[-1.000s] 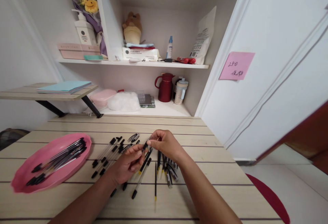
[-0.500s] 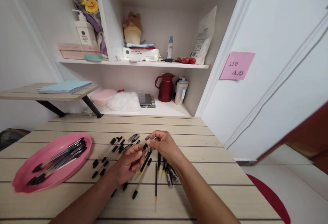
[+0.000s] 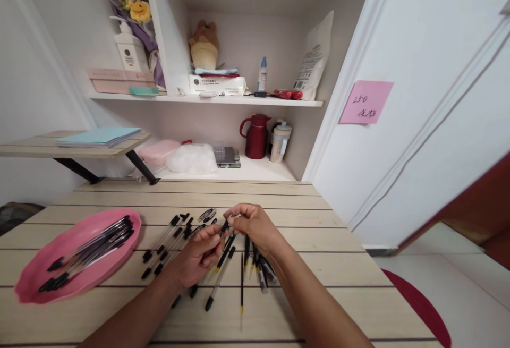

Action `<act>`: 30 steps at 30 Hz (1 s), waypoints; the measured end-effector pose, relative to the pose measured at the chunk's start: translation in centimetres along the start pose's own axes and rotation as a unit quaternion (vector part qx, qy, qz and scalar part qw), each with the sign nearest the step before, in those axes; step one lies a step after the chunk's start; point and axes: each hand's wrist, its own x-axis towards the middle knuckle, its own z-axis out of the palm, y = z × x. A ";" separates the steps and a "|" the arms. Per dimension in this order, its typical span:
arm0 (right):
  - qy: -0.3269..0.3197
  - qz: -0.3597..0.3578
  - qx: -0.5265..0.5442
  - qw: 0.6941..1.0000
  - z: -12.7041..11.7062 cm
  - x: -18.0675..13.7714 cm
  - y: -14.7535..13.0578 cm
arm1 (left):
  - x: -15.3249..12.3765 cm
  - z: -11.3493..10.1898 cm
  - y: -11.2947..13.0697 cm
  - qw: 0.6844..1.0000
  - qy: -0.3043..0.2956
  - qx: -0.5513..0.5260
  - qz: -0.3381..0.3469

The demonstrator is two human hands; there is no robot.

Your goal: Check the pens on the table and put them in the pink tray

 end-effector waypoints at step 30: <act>0.067 -0.029 -0.083 0.994 -2.2 0.3 -1.2 | 0.2 -0.7 0.2 0.998 0.026 -0.037 0.040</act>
